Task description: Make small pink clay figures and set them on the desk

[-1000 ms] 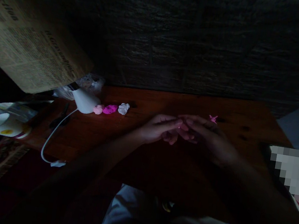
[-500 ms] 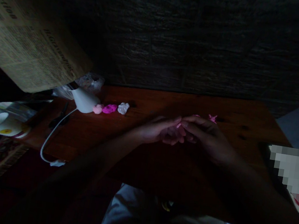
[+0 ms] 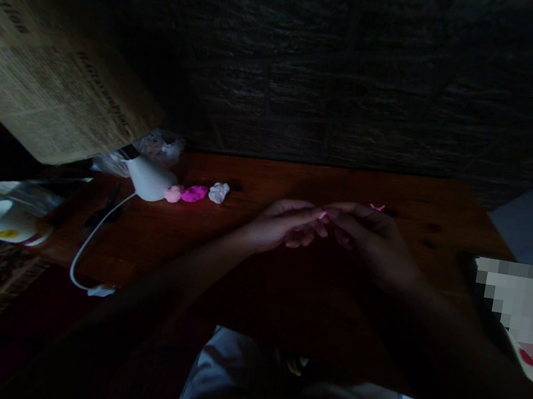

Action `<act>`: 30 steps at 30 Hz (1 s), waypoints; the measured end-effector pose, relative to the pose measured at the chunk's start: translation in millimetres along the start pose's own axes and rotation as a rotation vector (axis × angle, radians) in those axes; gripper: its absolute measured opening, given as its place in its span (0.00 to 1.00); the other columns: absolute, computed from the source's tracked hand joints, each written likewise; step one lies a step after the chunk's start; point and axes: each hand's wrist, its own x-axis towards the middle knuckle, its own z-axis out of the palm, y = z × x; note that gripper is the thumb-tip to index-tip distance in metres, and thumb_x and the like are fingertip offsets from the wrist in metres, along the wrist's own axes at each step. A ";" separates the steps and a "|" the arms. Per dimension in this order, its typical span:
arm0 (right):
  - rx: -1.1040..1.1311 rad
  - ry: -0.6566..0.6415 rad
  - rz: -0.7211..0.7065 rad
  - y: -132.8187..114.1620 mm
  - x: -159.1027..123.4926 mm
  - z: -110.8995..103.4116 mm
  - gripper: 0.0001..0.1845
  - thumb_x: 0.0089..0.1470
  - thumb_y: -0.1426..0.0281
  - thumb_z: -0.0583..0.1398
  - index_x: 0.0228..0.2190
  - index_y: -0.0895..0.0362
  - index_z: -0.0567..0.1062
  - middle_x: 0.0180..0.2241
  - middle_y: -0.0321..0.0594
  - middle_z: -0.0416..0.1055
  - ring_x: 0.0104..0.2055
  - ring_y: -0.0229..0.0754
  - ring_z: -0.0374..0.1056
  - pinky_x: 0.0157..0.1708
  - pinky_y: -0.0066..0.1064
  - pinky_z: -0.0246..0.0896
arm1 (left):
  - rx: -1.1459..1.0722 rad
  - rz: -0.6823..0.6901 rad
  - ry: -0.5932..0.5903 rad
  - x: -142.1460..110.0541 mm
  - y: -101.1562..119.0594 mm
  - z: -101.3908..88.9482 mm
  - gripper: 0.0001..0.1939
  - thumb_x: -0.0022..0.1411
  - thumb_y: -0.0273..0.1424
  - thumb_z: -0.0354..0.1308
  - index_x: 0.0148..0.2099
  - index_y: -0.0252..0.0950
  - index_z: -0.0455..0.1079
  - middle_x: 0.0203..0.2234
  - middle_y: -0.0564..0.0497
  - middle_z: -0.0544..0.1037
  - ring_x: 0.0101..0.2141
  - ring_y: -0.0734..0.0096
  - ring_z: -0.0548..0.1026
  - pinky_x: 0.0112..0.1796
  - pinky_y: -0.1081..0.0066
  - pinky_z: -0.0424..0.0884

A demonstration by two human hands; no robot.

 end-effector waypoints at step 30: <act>-0.059 0.030 0.054 5.8 2.8 -1.5 0.19 0.42 0.55 0.74 0.33 0.54 0.84 0.27 0.35 0.73 0.25 0.34 0.58 0.25 0.30 0.53 | -0.094 0.093 0.217 5.3 -3.0 0.4 0.17 0.46 0.36 0.76 0.37 0.34 0.77 0.19 0.58 0.73 0.18 0.85 0.64 0.18 0.79 0.45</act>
